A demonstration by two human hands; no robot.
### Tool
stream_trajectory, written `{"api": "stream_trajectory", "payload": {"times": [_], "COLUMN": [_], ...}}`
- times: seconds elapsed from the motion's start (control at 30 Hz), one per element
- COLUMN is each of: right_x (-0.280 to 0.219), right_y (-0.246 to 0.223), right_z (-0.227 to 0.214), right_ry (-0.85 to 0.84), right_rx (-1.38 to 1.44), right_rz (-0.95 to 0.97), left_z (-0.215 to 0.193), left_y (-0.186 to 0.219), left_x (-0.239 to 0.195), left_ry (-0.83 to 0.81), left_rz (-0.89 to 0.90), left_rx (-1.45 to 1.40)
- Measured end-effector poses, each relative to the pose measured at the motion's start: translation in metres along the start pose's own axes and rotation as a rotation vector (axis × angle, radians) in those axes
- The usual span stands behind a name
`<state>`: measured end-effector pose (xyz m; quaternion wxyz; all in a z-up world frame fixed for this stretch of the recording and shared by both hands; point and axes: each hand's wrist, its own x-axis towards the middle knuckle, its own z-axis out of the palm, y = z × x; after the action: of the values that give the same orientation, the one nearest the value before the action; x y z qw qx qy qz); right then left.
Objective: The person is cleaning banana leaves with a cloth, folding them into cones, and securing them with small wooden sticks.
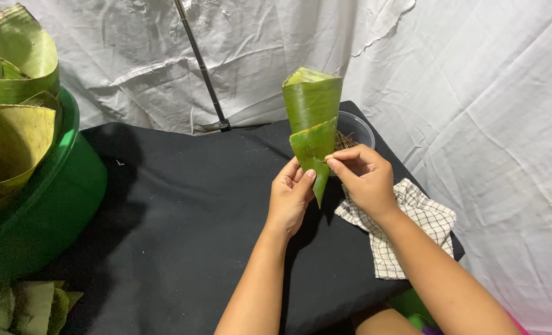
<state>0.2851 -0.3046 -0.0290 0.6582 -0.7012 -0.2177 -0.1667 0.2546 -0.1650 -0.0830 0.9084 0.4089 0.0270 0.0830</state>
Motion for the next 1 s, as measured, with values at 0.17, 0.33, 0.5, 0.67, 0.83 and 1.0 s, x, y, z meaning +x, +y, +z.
{"api": "stream_trajectory", "payload": {"times": [0.17,0.33,0.5,0.67,0.83,1.0], "right_x": [-0.001,0.003,0.007,0.005,0.006,0.007], "right_y": [0.001,0.016,0.023,0.017,0.023,0.024], "right_z": [-0.007,-0.015,-0.017,-0.017,-0.018,-0.018], "right_ry": [-0.019,-0.017,-0.083,-0.09,-0.036,-0.053], "right_rx": [-0.13,-0.062,0.064,0.137,0.391,0.466], "right_rz": [0.023,0.081,0.232,0.333,0.522,0.561], "left_z": [0.006,0.007,-0.005,0.002,0.004,0.003], "left_y": [0.004,0.008,0.001,0.016,0.014,0.014], "left_x": [-0.006,-0.006,0.002,-0.004,-0.005,-0.006], "left_ry": [-0.027,-0.02,0.035,0.069,0.09,0.072], "left_rz": [0.021,0.036,-0.015,-0.061,-0.082,-0.083], "left_rx": [0.117,0.126,0.089,0.123,0.079,-0.011]}}
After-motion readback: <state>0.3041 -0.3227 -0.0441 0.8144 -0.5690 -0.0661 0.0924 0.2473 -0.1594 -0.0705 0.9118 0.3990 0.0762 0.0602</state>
